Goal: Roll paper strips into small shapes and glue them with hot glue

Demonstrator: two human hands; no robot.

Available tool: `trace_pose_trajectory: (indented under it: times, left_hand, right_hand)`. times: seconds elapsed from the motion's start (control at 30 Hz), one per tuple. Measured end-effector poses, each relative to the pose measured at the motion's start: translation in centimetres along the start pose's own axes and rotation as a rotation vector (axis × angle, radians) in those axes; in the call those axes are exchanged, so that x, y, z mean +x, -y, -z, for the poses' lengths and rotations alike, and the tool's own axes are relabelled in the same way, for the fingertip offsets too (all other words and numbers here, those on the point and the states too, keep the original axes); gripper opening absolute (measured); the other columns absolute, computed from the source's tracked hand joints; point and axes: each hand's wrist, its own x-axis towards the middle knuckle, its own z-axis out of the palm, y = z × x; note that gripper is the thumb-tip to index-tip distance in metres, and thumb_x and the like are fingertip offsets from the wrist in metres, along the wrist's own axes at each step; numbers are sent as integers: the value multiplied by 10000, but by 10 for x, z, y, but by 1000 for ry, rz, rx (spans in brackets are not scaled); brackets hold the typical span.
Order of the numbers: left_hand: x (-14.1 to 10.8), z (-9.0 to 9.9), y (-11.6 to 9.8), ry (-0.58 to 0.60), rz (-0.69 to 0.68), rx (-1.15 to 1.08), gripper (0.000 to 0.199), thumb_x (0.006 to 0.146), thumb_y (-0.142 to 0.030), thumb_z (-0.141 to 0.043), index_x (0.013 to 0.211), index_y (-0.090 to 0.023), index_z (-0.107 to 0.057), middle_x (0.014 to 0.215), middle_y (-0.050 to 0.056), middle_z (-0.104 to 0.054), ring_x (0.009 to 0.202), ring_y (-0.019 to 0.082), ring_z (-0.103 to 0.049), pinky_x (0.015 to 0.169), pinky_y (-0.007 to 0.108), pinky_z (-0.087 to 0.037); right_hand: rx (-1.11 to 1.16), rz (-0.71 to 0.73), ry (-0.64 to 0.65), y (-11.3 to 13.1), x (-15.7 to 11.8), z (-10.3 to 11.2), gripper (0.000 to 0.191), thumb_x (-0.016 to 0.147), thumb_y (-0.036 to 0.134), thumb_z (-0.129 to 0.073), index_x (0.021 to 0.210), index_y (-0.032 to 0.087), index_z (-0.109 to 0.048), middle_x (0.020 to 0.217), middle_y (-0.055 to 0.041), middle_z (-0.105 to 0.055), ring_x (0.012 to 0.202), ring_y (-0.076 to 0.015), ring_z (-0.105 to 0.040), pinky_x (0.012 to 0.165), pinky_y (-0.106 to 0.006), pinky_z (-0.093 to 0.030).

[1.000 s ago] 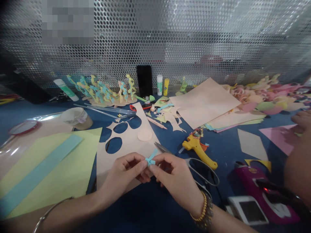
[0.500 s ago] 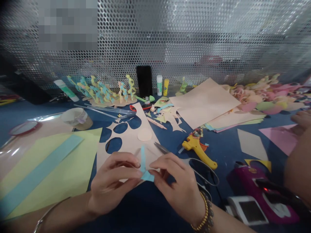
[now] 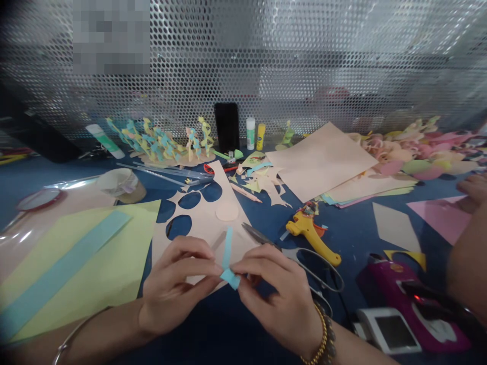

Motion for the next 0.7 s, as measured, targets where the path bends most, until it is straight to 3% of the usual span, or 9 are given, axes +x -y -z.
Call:
trace_pose_trajectory:
  times: [0.07, 0.2, 0.27, 0.43, 0.7]
  left_hand:
    - [-1, -4, -1, 29, 205, -89, 139, 748, -74, -693, 807, -199, -687, 813, 13, -626, 724, 116, -615, 637, 198, -510]
    - [-3, -12, 0, 72, 791, -331, 71, 751, -232, -721, 750, -182, -671, 676, -14, -649, 581, 88, -574, 537, 171, -471]
    - [-3, -14, 2, 87, 945, -456, 118, 736, -273, -736, 747, -175, -671, 641, -24, -637, 552, 78, -555, 534, 170, -473]
    - [1, -14, 2, 126, 1009, -577, 152, 808, -302, -659, 787, -158, -701, 606, -12, -623, 564, 89, -557, 536, 180, -495]
    - [2, -14, 2, 124, 1041, -577, 170, 806, -307, -658, 772, -148, -707, 578, -12, -619, 539, 89, -550, 503, 175, -495]
  right_hand:
    - [44, -65, 12, -2, 1, -2, 184, 763, 85, -640, 880, 218, -692, 810, -30, -656, 587, -111, -594, 528, -206, -519]
    - [152, -272, 43, -10, 2, -5, 87, 792, 166, -643, 826, 212, -708, 761, -22, -656, 593, -112, -597, 504, -193, -501]
    - [208, -385, 64, -13, 3, -5, 65, 799, 210, -643, 805, 207, -708, 743, -20, -644, 583, -116, -592, 479, -194, -497]
    - [337, -587, 82, -18, 4, -7, 121, 793, 295, -652, 813, 189, -706, 740, -13, -610, 515, -94, -556, 421, -182, -497]
    - [359, -612, 72, -17, 3, -8, 137, 778, 287, -663, 826, 169, -713, 733, -15, -612, 489, -77, -558, 408, -161, -494]
